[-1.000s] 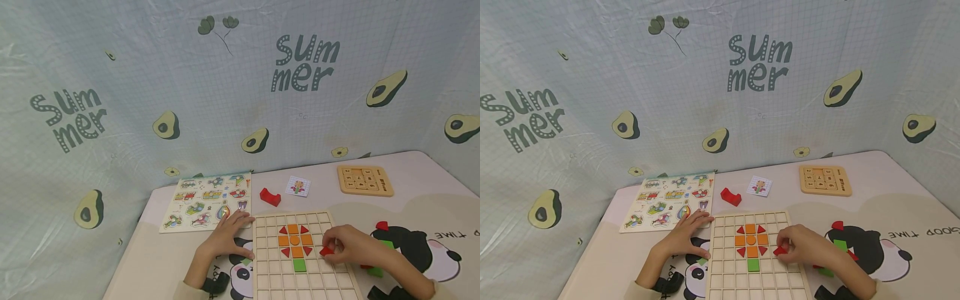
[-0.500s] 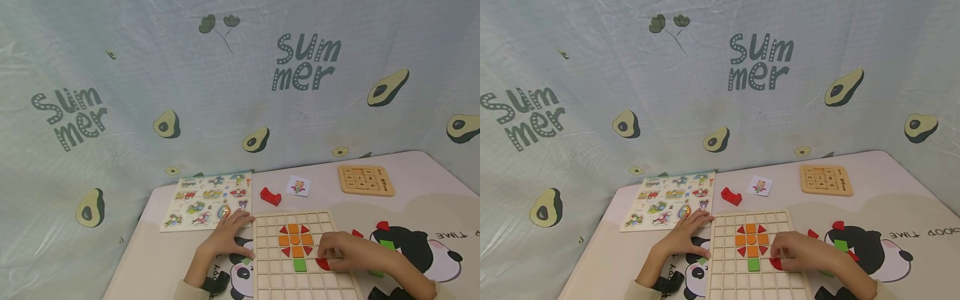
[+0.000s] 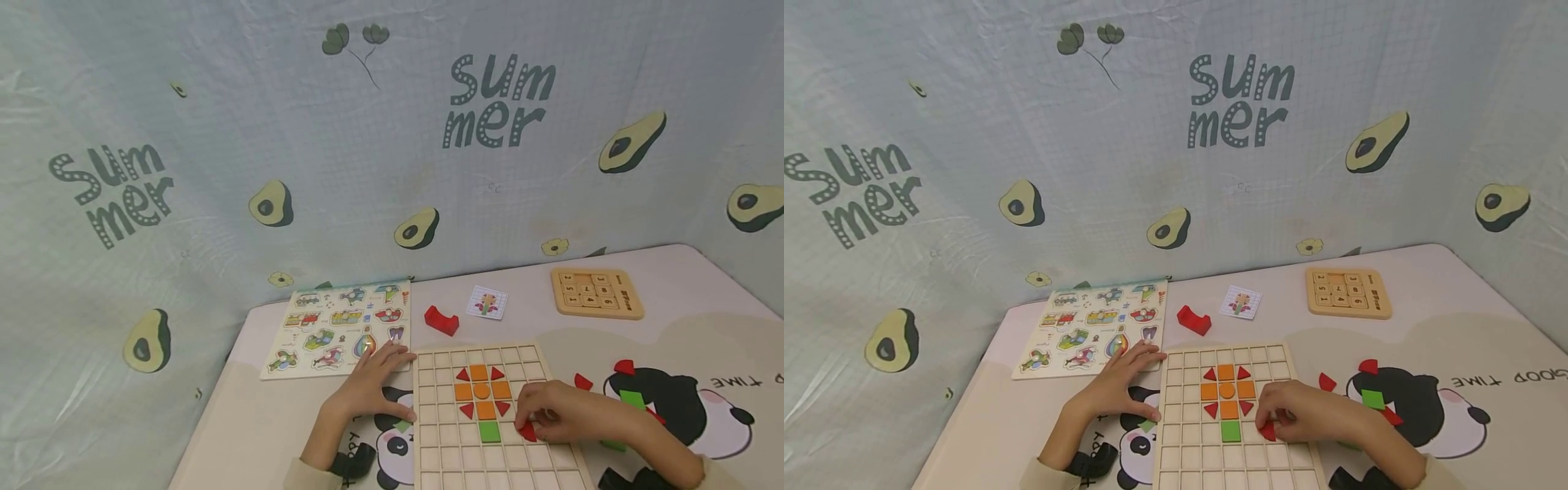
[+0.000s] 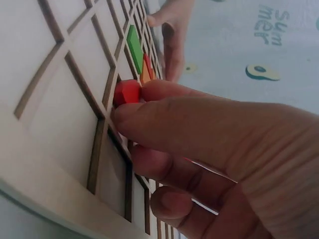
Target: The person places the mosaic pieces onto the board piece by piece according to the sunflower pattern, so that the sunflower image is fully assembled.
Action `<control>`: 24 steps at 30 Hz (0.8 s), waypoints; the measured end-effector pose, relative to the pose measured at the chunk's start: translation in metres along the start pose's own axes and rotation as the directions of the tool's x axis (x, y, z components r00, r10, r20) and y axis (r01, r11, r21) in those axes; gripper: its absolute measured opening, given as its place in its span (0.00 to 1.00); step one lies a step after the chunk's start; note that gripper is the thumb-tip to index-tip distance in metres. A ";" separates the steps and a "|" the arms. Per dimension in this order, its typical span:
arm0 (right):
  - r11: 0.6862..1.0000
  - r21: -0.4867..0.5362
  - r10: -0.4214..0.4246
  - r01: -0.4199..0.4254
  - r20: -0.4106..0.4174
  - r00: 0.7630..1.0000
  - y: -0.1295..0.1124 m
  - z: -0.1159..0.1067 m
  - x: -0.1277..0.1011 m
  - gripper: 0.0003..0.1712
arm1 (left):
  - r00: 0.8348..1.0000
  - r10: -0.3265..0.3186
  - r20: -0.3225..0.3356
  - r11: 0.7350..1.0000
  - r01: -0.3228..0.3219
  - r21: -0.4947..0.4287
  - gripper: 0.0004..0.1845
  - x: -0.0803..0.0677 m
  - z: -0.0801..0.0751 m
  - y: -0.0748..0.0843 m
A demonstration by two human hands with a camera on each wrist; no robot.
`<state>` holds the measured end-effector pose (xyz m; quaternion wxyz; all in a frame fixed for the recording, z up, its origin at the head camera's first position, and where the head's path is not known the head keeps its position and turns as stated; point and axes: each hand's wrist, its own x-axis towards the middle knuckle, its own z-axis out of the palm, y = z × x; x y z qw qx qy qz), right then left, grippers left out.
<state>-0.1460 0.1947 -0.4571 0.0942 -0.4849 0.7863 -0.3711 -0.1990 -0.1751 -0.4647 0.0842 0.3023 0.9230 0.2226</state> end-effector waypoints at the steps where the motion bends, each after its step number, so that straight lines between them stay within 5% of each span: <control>1: 1.000 0.003 -0.003 0.003 0.000 1.000 0.000 0.000 0.000 0.13 | 1.000 0.000 0.000 1.000 0.000 0.000 0.50 0.000 0.000 0.000; 9: 1.000 -0.017 0.013 -0.013 -0.037 0.999 -0.001 0.004 0.005 0.03 | 1.000 0.001 -0.001 1.000 -0.001 0.019 0.51 0.002 0.001 -0.001; 16: 0.997 -0.046 -0.057 0.055 -0.055 0.997 -0.001 0.011 0.007 0.06 | 1.000 -0.015 0.010 1.000 0.015 0.024 0.51 0.002 0.000 0.000; 24: 0.998 -0.059 -0.029 0.026 -0.051 0.998 -0.001 0.017 0.009 0.02 | 1.000 -0.006 0.006 1.000 0.006 0.016 0.51 0.001 0.000 -0.001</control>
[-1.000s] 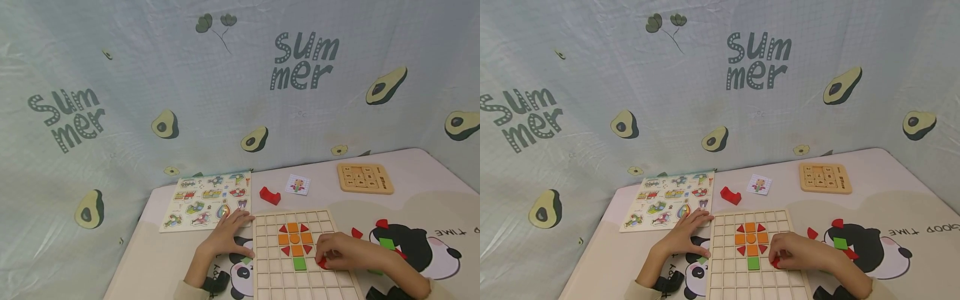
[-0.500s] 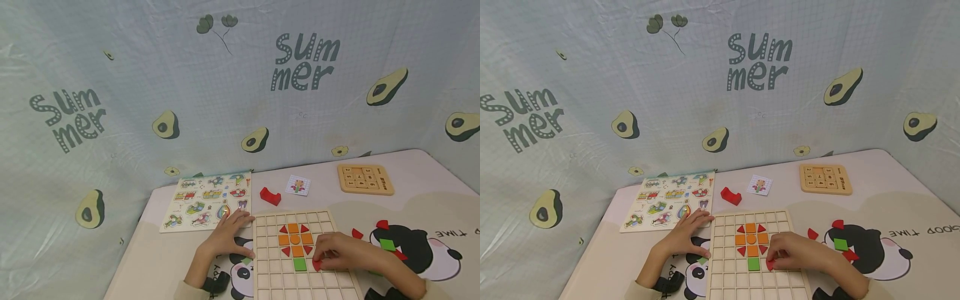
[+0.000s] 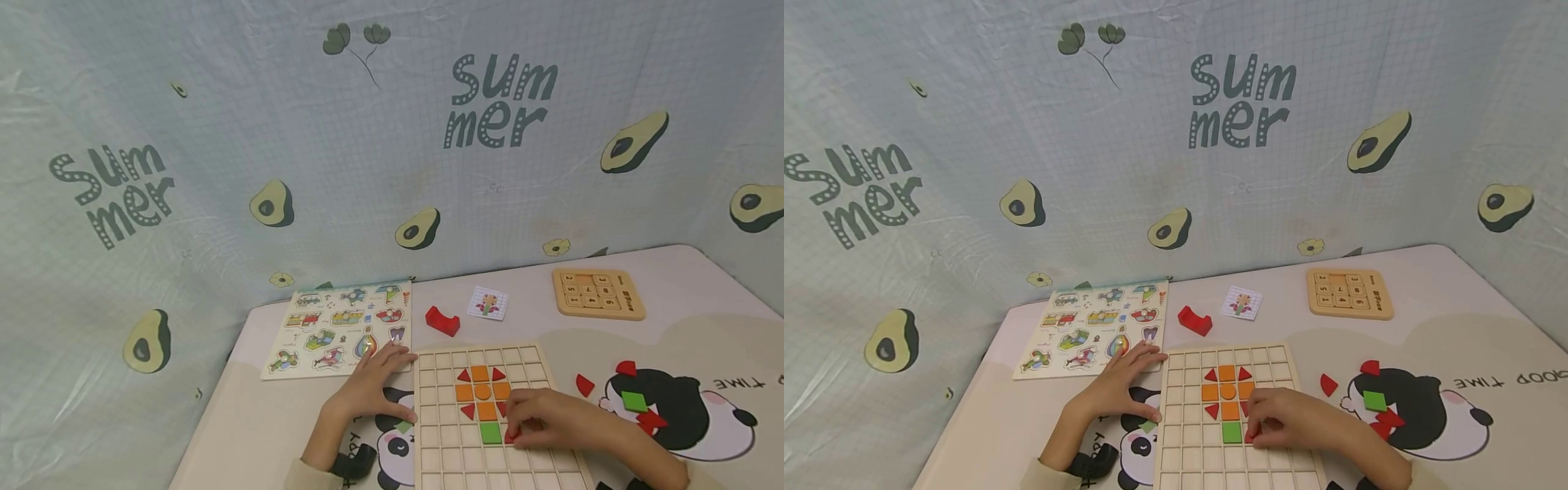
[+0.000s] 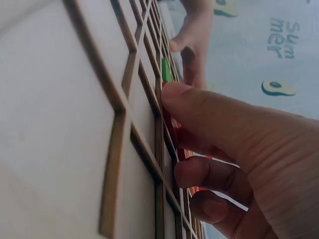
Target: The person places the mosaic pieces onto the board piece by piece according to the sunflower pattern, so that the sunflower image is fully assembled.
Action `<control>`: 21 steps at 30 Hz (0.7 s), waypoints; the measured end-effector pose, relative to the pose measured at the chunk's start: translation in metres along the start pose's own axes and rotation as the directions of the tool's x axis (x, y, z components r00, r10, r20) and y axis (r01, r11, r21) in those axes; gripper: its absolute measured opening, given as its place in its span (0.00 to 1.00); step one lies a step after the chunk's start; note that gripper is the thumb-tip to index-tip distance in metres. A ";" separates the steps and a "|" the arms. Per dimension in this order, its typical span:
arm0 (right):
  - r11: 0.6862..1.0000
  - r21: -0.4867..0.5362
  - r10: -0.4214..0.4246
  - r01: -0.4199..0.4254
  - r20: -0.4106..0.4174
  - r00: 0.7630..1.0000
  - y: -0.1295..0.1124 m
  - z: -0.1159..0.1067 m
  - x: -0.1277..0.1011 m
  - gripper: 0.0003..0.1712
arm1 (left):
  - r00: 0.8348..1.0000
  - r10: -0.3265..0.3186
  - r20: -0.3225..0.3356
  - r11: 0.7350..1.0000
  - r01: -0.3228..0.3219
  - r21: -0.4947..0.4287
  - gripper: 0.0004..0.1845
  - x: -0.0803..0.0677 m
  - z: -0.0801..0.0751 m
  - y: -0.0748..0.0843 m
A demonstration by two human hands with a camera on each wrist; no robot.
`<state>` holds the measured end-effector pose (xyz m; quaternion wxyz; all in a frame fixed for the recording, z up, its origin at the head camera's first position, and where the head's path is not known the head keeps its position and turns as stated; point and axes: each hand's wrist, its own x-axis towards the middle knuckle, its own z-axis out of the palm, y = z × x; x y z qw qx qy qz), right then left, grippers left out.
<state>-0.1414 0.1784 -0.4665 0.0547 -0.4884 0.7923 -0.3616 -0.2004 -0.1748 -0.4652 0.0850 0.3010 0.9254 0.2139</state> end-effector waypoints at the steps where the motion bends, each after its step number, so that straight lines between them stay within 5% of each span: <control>1: 1.000 -0.007 0.005 -0.005 -0.002 1.000 0.000 0.001 0.000 0.02 | 1.000 0.001 0.001 1.000 -0.001 0.000 0.51 0.000 0.000 0.000; 21: 0.998 -0.035 0.060 -0.060 -0.012 0.998 -0.004 -0.018 -0.006 0.06 | 1.000 0.011 -0.004 1.000 -0.011 0.006 0.51 0.000 0.001 -0.001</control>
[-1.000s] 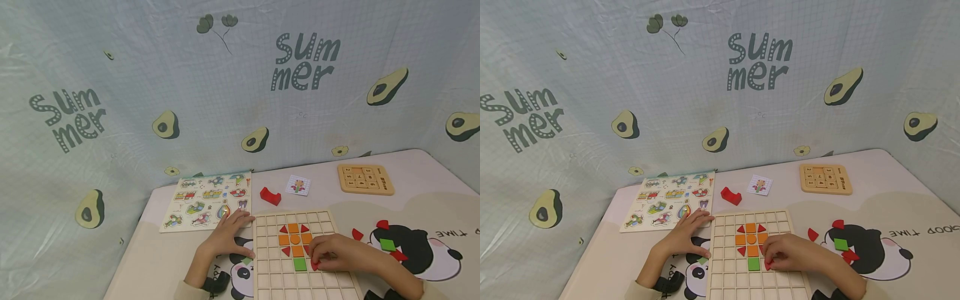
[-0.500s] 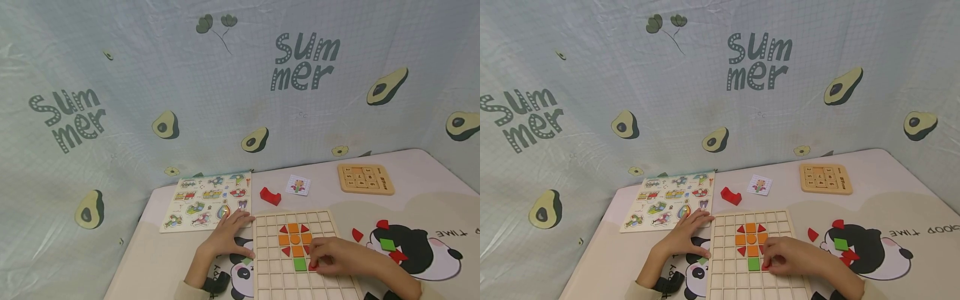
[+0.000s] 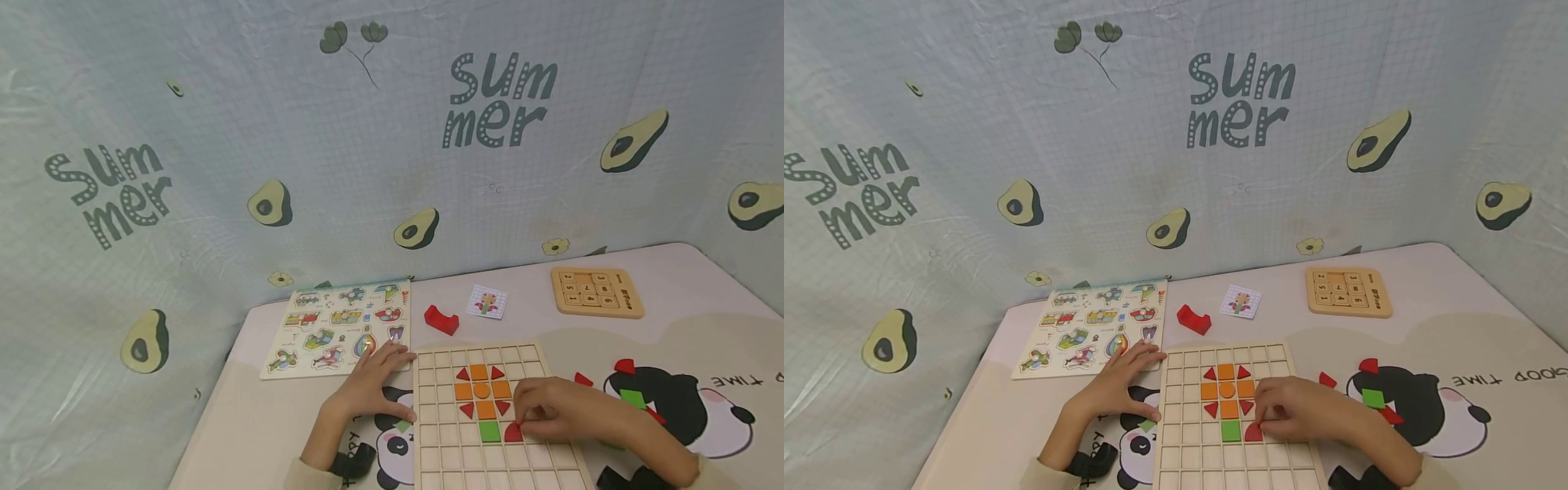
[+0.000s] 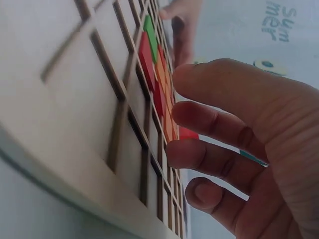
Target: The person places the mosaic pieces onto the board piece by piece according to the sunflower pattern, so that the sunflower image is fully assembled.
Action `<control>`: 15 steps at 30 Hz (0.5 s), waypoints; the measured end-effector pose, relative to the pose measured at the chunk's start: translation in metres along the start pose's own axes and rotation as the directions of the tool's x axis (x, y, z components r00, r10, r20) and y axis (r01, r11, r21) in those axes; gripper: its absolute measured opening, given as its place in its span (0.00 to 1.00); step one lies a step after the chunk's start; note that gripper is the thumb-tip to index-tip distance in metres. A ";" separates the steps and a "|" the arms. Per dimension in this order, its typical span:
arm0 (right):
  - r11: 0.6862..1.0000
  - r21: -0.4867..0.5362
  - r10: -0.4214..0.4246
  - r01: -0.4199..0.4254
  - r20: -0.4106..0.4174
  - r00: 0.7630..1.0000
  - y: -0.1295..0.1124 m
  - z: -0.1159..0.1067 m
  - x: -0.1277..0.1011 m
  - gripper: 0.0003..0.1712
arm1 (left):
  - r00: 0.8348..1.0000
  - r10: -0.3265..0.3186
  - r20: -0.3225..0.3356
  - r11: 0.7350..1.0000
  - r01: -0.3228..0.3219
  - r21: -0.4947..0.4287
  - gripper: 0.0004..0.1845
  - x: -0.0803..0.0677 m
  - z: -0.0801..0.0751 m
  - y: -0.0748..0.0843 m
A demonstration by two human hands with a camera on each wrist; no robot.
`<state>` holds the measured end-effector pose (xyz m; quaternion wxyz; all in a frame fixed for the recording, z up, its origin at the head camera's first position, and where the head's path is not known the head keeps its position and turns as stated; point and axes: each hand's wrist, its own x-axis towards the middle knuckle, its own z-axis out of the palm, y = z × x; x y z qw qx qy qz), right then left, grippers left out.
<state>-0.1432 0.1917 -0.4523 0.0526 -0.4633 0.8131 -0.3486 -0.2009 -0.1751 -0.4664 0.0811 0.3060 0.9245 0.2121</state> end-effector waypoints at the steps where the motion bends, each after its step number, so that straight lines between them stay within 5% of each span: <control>1: 1.000 -0.010 0.003 -0.003 -0.004 1.000 0.001 -0.003 -0.001 0.06 | 1.000 -0.002 0.001 1.000 0.002 0.000 0.50 0.000 0.000 0.000; 10: 0.995 0.011 0.103 -0.103 0.009 0.995 0.012 -0.027 -0.012 0.03 | 1.000 0.002 -0.004 1.000 -0.002 -0.031 0.50 -0.001 -0.003 0.003; 15: 0.997 -0.052 0.053 -0.055 -0.047 0.997 0.023 -0.035 -0.020 0.06 | 1.000 0.001 -0.003 1.000 -0.001 -0.029 0.50 -0.001 -0.003 0.004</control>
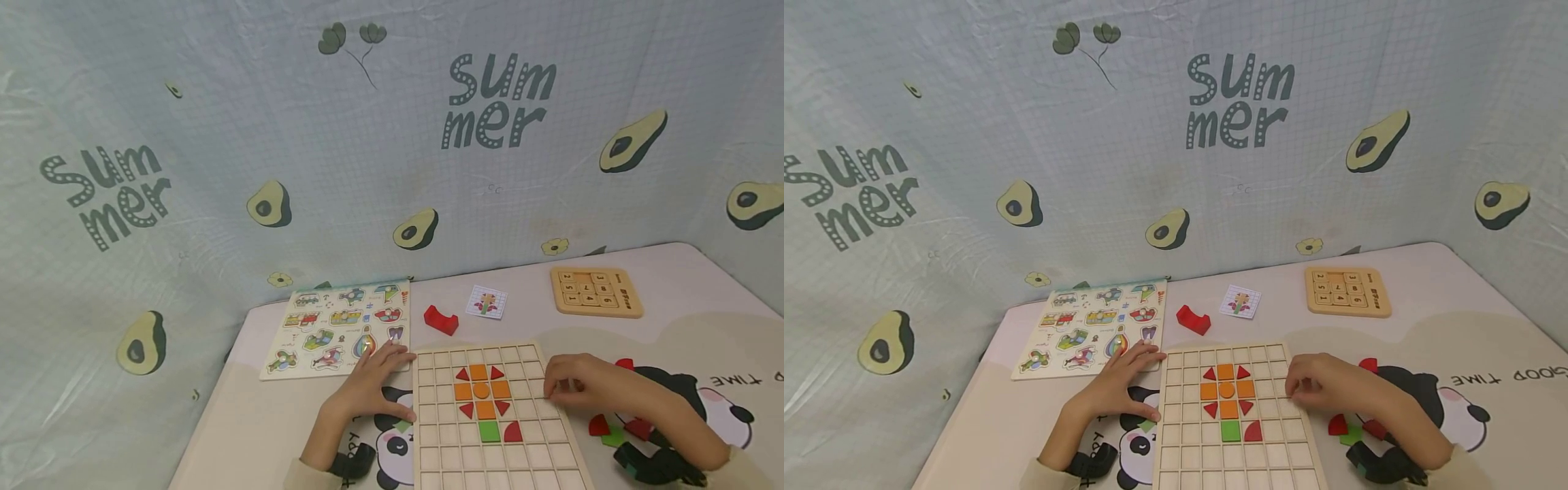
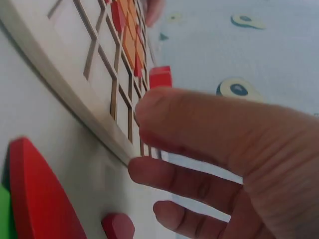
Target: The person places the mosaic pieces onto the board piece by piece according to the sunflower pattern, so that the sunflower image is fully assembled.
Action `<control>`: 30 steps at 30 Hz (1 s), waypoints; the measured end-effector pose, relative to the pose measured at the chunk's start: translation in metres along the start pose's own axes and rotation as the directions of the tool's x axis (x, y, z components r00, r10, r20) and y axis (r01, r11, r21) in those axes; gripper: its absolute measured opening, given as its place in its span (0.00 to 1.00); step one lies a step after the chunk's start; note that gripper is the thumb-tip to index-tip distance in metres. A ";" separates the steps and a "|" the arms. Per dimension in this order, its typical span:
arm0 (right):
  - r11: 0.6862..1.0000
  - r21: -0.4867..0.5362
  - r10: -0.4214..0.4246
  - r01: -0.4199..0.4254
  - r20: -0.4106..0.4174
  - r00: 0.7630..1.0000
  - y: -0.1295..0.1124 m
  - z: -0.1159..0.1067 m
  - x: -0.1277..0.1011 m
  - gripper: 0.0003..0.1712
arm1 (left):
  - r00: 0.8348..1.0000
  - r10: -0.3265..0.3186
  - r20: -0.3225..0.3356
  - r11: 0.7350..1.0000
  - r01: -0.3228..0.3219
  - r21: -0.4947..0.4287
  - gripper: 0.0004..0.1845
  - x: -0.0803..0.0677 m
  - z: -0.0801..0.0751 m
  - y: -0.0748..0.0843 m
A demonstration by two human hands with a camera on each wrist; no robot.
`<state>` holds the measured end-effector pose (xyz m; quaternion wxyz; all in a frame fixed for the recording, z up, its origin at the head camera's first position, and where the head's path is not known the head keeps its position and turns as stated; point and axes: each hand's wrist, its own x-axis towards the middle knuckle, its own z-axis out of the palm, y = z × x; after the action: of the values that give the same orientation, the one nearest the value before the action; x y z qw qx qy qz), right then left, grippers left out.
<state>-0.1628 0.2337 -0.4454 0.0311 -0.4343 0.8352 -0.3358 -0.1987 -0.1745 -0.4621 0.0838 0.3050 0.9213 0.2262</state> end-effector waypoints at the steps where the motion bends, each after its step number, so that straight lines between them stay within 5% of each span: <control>1: 1.000 -0.027 -0.003 0.003 -0.007 1.000 0.003 -0.001 -0.001 0.07 | 1.000 0.000 0.000 1.000 0.000 0.000 0.50 0.000 0.000 0.000; 8: 0.954 -0.202 0.232 -0.221 0.032 0.972 0.010 -0.010 -0.013 0.14 | 1.000 -0.005 0.005 1.000 0.005 -0.001 0.50 0.000 0.001 0.000; 13: 0.929 -0.230 0.302 -0.289 0.025 0.953 0.010 -0.013 -0.020 0.19 | 1.000 -0.003 0.004 1.000 0.003 -0.006 0.49 0.000 0.001 0.000; 24: 0.986 -0.033 0.162 -0.161 0.040 0.986 0.024 -0.017 -0.026 0.18 | 1.000 0.003 -0.006 1.000 -0.003 0.013 0.50 0.001 0.003 -0.003; 30: 0.965 -0.055 0.257 -0.255 0.037 0.966 0.022 -0.018 -0.027 0.10 | 1.000 0.010 -0.006 1.000 -0.009 0.020 0.50 0.001 0.003 -0.003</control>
<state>-0.1675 0.2718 -0.4508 0.0816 -0.3307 0.8915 -0.2986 -0.2001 -0.1748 -0.4662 0.0768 0.3095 0.9223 0.2185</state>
